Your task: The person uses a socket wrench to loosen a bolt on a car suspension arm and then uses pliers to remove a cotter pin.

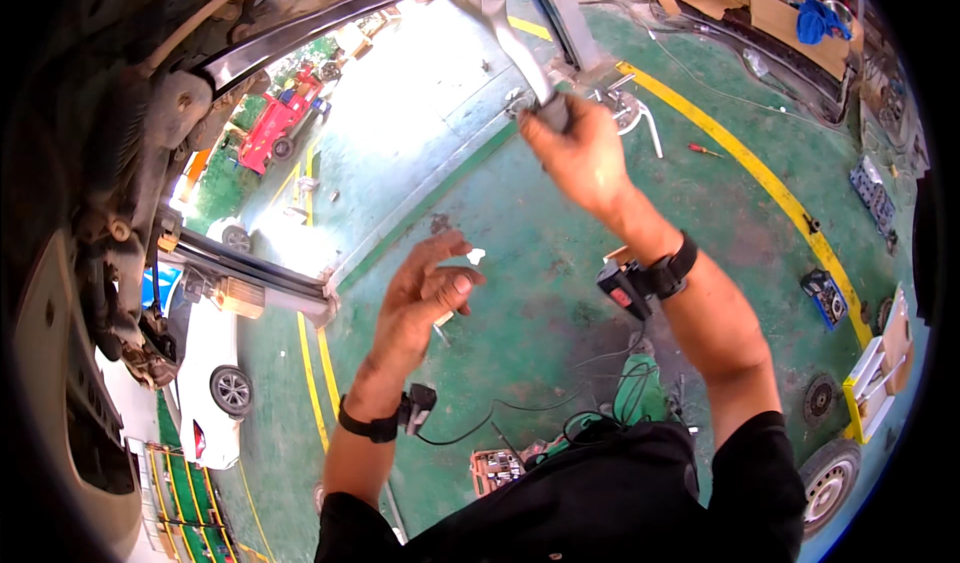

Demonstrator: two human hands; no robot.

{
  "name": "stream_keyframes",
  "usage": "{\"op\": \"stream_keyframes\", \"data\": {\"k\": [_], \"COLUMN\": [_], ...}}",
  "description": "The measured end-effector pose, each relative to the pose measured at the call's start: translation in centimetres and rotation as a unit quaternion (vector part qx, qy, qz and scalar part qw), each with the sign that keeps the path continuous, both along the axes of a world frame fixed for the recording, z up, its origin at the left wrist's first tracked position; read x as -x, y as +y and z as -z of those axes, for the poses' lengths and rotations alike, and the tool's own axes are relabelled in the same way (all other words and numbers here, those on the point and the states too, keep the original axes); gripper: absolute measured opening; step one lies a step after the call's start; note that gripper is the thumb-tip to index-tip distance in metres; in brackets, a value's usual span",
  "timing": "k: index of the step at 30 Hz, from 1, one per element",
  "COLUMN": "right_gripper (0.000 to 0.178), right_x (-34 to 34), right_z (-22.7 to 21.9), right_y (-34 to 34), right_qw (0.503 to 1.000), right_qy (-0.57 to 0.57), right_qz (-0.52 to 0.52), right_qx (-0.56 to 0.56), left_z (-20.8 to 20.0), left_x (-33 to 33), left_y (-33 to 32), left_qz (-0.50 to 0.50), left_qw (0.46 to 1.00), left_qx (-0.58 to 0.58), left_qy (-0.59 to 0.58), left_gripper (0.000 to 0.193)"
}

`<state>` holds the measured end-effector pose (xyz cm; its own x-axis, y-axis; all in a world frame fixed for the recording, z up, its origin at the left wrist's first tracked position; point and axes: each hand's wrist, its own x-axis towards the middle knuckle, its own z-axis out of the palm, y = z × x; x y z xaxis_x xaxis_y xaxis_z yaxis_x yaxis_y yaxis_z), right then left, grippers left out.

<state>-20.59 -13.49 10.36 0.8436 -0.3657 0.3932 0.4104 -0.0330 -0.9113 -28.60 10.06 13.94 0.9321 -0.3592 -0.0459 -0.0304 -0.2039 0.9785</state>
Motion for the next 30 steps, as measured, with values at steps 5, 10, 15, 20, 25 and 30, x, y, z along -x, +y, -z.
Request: {"op": "stream_keyframes", "data": {"k": [5,10,15,20,25,30], "right_gripper": [0.028,0.027,0.030,0.025,0.019,0.022], "right_x": [-8.0,-14.3,-17.8,-19.3,-19.6,-15.3], "right_z": [-0.8,-1.6,-1.7,-2.6,-5.0,-6.9], "right_y": [-1.9,-2.3,-3.1,-6.5,-10.6,-8.4], "right_qw": [0.996,0.991,0.986,0.957,0.901,0.907], "right_qy": [-0.075,-0.091,-0.099,-0.122,-0.163,-0.027], "right_qz": [0.031,0.040,0.068,0.121,0.185,0.214], "right_qx": [0.041,0.086,0.120,0.236,0.357,0.361], "left_z": [3.4,7.2,9.7,10.8,11.5,11.4], "left_x": [-3.4,-6.7,-9.2,-13.0,-18.3,-22.5], "left_y": [0.1,0.9,2.6,4.4,4.7,4.8], "left_qz": [-0.016,-0.052,-0.052,-0.033,0.049,0.125], "left_qw": [0.999,0.992,0.984,0.982,0.982,0.971], "left_qx": [0.015,0.059,0.096,0.091,0.059,0.040], "left_qy": [0.048,0.096,0.141,0.163,0.174,0.197], "left_gripper": [0.064,0.061,0.053,0.050,0.047,0.047]}}
